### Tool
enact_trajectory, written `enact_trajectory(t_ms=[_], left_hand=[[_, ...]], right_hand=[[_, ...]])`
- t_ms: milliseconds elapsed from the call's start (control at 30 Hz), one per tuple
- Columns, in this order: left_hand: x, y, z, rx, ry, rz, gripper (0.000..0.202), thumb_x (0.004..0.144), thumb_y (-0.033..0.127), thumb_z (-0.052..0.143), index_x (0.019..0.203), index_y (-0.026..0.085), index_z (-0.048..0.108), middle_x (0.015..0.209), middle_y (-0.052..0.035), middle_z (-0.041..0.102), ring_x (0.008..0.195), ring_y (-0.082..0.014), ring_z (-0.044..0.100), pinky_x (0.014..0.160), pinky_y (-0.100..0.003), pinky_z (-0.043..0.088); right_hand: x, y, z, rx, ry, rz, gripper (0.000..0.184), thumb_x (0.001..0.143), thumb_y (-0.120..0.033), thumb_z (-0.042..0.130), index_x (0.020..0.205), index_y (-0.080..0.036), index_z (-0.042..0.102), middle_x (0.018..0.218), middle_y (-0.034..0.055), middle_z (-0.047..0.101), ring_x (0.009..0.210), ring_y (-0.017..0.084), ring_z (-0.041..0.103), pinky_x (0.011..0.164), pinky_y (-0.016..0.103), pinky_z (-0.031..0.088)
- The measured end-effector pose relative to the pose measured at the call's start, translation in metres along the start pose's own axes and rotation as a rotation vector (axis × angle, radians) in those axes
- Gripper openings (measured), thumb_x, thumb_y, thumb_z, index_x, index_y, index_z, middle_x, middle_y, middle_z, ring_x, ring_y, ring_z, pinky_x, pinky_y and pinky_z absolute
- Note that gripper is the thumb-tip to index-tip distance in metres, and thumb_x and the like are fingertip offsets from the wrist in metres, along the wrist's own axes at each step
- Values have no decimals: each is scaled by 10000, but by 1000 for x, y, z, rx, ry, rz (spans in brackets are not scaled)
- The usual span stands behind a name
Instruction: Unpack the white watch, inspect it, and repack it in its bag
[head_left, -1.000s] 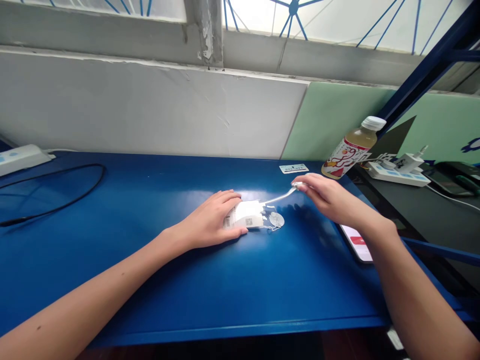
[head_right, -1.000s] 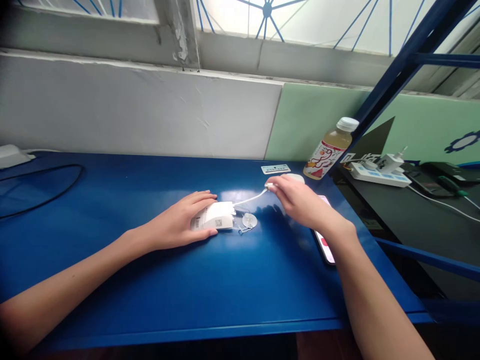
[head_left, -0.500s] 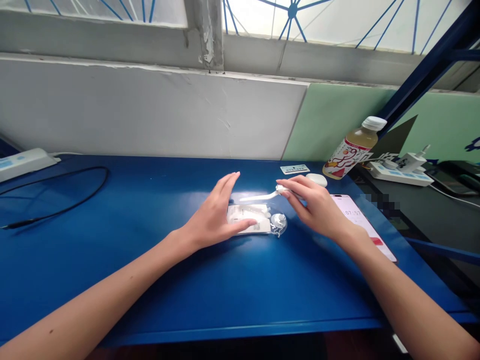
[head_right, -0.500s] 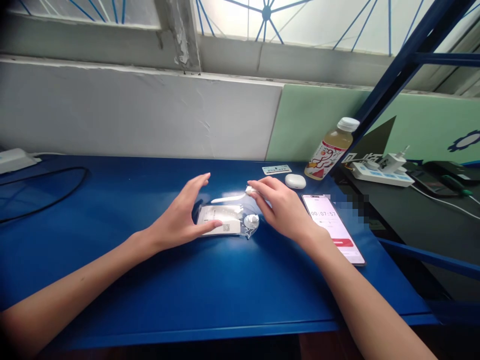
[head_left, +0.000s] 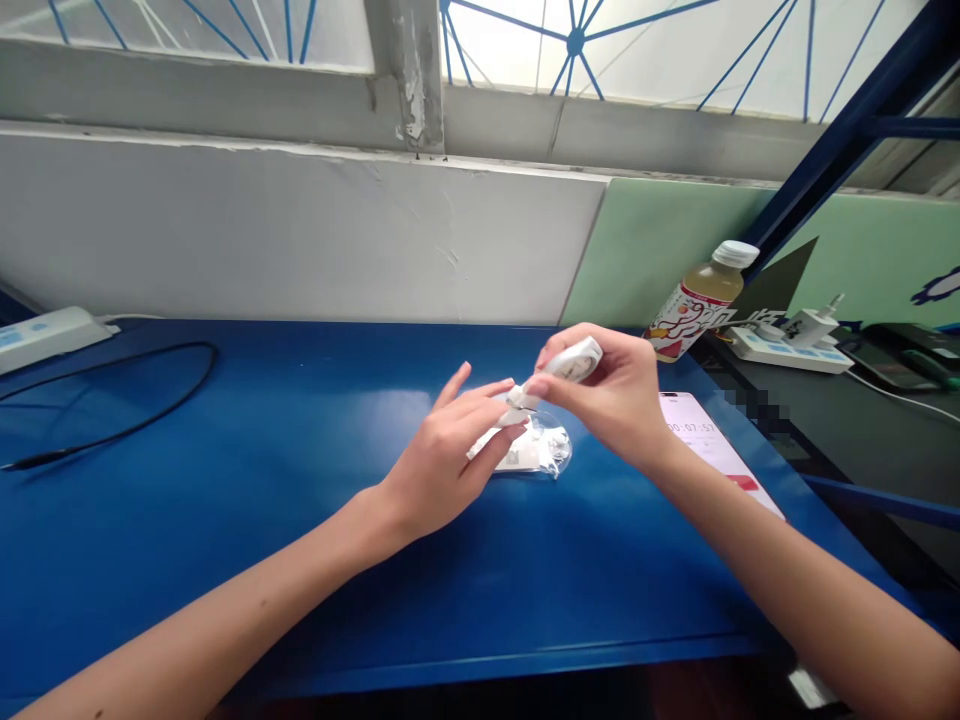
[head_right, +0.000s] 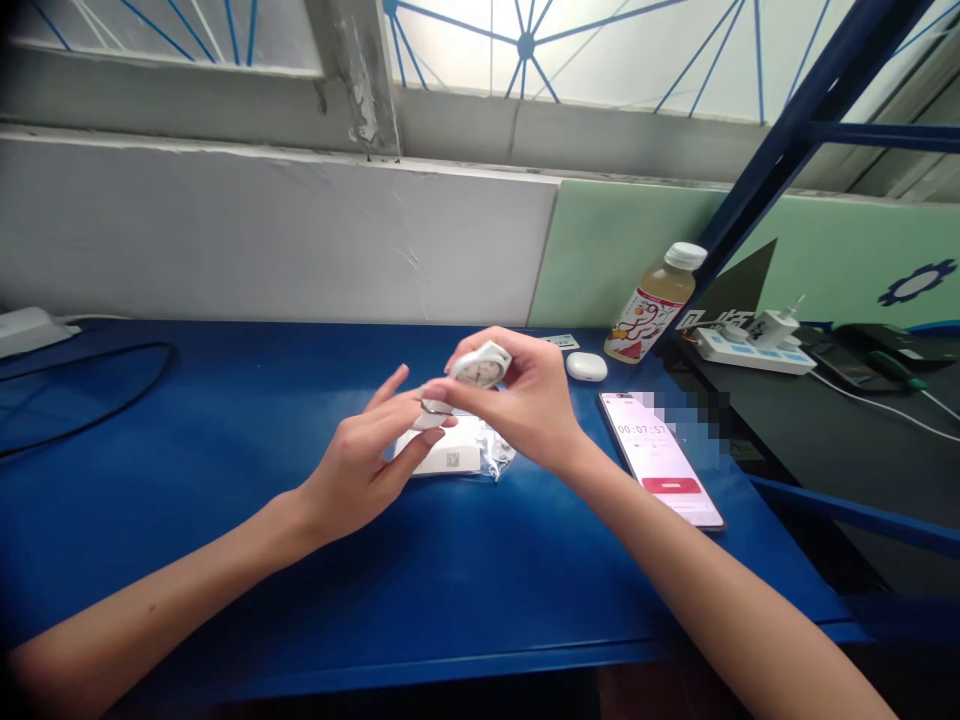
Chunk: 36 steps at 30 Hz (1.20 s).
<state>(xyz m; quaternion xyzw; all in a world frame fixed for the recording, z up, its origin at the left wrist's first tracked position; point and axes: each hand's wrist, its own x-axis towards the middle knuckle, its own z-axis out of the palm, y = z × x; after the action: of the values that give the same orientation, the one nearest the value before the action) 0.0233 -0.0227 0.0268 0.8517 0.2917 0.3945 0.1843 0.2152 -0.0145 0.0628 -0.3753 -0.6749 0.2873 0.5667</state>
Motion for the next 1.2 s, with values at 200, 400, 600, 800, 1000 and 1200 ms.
enact_trajectory(t_ms=[200,400,600,800,1000,1200], left_hand=[[8,18,1,-805,-129,-425,324,1029,363,454,1041,136,685,949,-99,757,948,-251,722,926,-406,540],[10,9,9,-1383,-240,-728,305,1000,361,535,1028,85,661,981,-170,747,960,-293,730,897,-447,555],[8,5,11,-1453,-255,-862,287,1010,303,517,1028,70,683,1014,-193,743,928,-275,740,866,-428,567],[7,4,12,-1413,-233,-887,291,1003,305,527,1022,61,684,1023,-208,740,912,-277,744,856,-418,572],[9,4,9,-1348,-176,-914,274,1013,280,495,992,69,669,947,-186,752,827,-254,751,759,-372,599],[10,4,10,-1354,-172,-941,278,1006,302,513,962,76,670,904,-169,751,804,-246,746,758,-380,595]], right_hand=[[32,7,23,512,-168,344,364,852,-558,644,751,-216,717,779,9,683,762,144,631,713,277,507],[35,24,33,965,-484,644,510,1010,-518,313,1129,-196,691,1135,83,738,1032,196,687,909,334,534],[29,38,36,1061,-490,745,511,1040,-388,252,1152,-110,666,1164,132,733,1047,184,698,962,317,520],[30,39,36,1017,-490,732,534,1038,-464,227,1218,-161,629,1169,110,732,1030,197,702,939,355,532],[32,37,34,1036,-488,721,543,1032,-503,216,1257,-189,596,1158,86,736,1017,212,709,913,365,538],[33,38,34,1019,-445,802,622,1003,-460,172,1201,-76,619,1184,186,714,1024,236,705,959,394,519]])
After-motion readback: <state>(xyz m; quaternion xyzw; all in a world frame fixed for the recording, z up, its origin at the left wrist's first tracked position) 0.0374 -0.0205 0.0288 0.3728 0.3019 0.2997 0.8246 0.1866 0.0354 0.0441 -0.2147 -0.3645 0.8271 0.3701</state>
